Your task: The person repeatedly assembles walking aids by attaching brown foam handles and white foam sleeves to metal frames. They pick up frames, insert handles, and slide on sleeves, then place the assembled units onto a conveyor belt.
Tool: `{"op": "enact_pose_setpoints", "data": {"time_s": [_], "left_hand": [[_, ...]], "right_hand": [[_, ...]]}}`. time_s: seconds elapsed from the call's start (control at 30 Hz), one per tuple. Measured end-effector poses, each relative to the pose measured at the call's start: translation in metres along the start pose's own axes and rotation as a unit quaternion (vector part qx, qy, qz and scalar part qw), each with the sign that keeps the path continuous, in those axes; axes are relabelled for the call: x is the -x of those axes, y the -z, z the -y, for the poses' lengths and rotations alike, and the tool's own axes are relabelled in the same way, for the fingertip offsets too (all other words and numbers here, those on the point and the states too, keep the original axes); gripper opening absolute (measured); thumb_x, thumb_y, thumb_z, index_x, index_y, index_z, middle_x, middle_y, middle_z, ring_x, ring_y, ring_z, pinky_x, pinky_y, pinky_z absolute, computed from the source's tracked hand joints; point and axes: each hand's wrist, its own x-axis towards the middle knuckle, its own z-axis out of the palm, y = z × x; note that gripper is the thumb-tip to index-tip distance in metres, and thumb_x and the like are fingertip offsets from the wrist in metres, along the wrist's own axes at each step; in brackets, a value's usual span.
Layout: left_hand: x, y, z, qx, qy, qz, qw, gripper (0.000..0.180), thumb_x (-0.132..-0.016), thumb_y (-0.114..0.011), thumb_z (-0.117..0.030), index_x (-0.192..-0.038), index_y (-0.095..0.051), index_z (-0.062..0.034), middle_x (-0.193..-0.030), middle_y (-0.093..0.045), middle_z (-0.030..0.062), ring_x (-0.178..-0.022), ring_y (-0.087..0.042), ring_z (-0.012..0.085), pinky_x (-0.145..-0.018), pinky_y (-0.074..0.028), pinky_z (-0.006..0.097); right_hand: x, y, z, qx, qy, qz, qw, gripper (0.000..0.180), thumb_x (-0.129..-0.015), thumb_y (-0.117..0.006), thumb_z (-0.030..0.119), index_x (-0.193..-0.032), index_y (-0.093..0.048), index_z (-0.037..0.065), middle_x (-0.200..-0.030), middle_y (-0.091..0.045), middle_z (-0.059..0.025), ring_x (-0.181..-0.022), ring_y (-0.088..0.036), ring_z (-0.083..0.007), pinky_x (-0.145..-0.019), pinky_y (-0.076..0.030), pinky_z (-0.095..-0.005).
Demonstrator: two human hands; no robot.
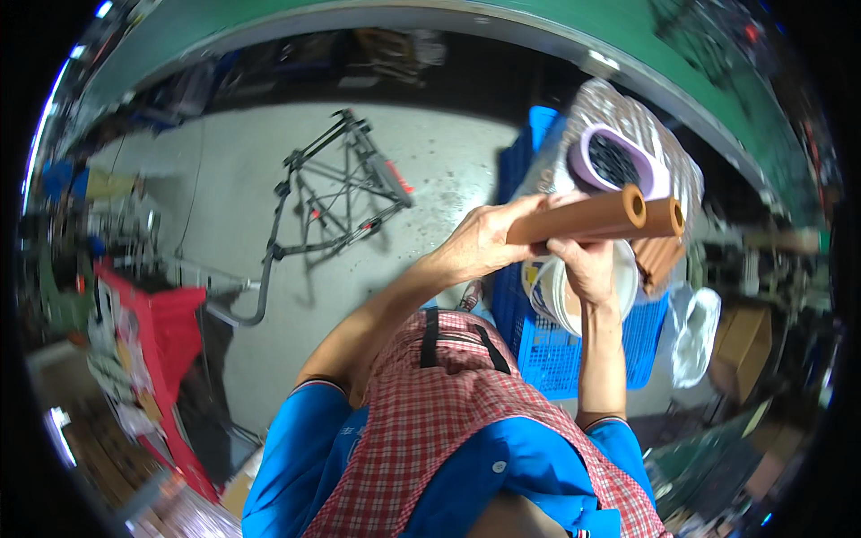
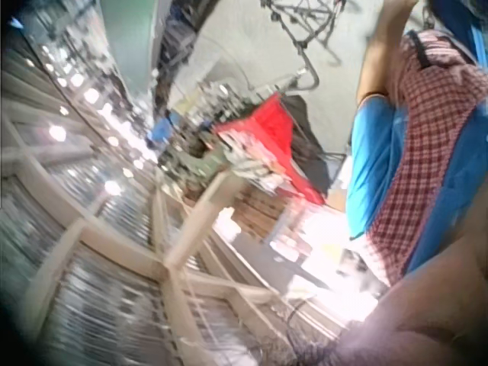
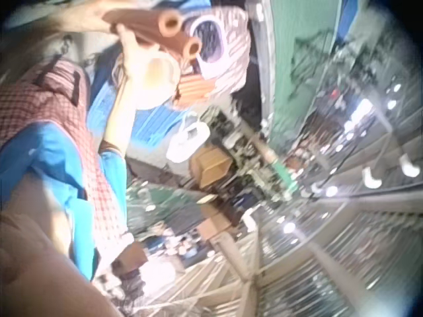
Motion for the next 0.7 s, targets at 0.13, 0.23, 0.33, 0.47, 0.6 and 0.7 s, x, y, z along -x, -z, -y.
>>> {"op": "enact_pose_setpoints", "data": {"time_s": [0.13,0.23,0.33,0.47,0.6,0.7], "left_hand": [[0.037,0.032,0.024,0.202,-0.169,-0.354,0.898,0.039,-0.089,-0.062,-0.006,-0.125,-0.052,0.0036,-0.11,-0.06,0.0095,-0.095,-0.057,0.0136,-0.084,-0.047,0.028],[0.06,0.079,0.041,0.255,-0.144,-0.59,0.752,0.025,-0.094,-0.058,-0.018,-0.108,-0.057,0.0024,-0.089,-0.06,0.0051,-0.068,-0.054,0.0097,-0.061,-0.047,0.025],[0.057,0.096,0.149,0.495,0.05,-0.503,0.707,0.025,-0.094,-0.057,-0.026,-0.101,-0.054,-0.0025,-0.091,-0.057,0.0086,-0.075,-0.058,0.0169,-0.061,-0.052,0.033],[-0.006,0.081,0.187,0.655,0.112,-0.463,0.587,0.02,-0.089,-0.064,-0.024,-0.093,-0.058,-0.0054,-0.075,-0.061,0.0085,-0.058,-0.061,0.0203,-0.05,-0.053,0.038],[-0.01,0.074,0.169,0.658,0.074,-0.503,0.555,0.015,-0.087,-0.064,-0.019,-0.091,-0.059,-0.0053,-0.069,-0.061,0.0067,-0.052,-0.058,0.0181,-0.043,-0.048,0.033],[0.0,0.073,0.168,0.606,0.111,-0.523,0.589,0.019,-0.087,-0.064,-0.019,-0.092,-0.059,-0.0013,-0.071,-0.062,0.0068,-0.052,-0.057,0.0167,-0.046,-0.047,0.03]], "right_hand": [[-0.084,-0.085,-0.018,0.1,0.042,0.142,0.984,0.025,-0.091,-0.062,0.016,-0.109,-0.054,0.0,-0.089,-0.061,-0.005,-0.079,-0.061,-0.0127,-0.07,-0.051,-0.0265],[-0.162,-0.151,-0.044,-0.052,0.064,0.065,0.995,0.032,-0.098,-0.051,0.034,-0.098,-0.048,0.001,-0.075,-0.057,-0.0066,-0.06,-0.059,-0.012,-0.059,-0.051,-0.0264],[-0.202,-0.179,-0.075,-0.003,0.014,0.001,1.0,0.04,-0.098,-0.048,0.043,-0.09,-0.046,0.004,-0.068,-0.051,-0.0058,-0.05,-0.053,-0.0131,-0.044,-0.047,-0.0258],[-0.183,-0.196,-0.095,0.024,-0.156,0.023,0.987,0.042,-0.095,-0.053,0.045,-0.09,-0.047,0.004,-0.064,-0.046,-0.0021,-0.045,-0.047,-0.01,-0.039,-0.041,-0.0243],[-0.171,-0.188,-0.087,0.173,-0.203,0.208,0.941,0.035,-0.095,-0.056,0.037,-0.095,-0.053,0.002,-0.061,-0.047,0.0005,-0.042,-0.042,-0.006,-0.039,-0.035,-0.0215],[-0.152,-0.186,-0.093,0.181,-0.189,0.164,0.951,0.026,-0.096,-0.054,0.029,-0.095,-0.053,0.003,-0.062,-0.049,-0.0003,-0.043,-0.045,-0.006,-0.039,-0.035,-0.0203]]}}
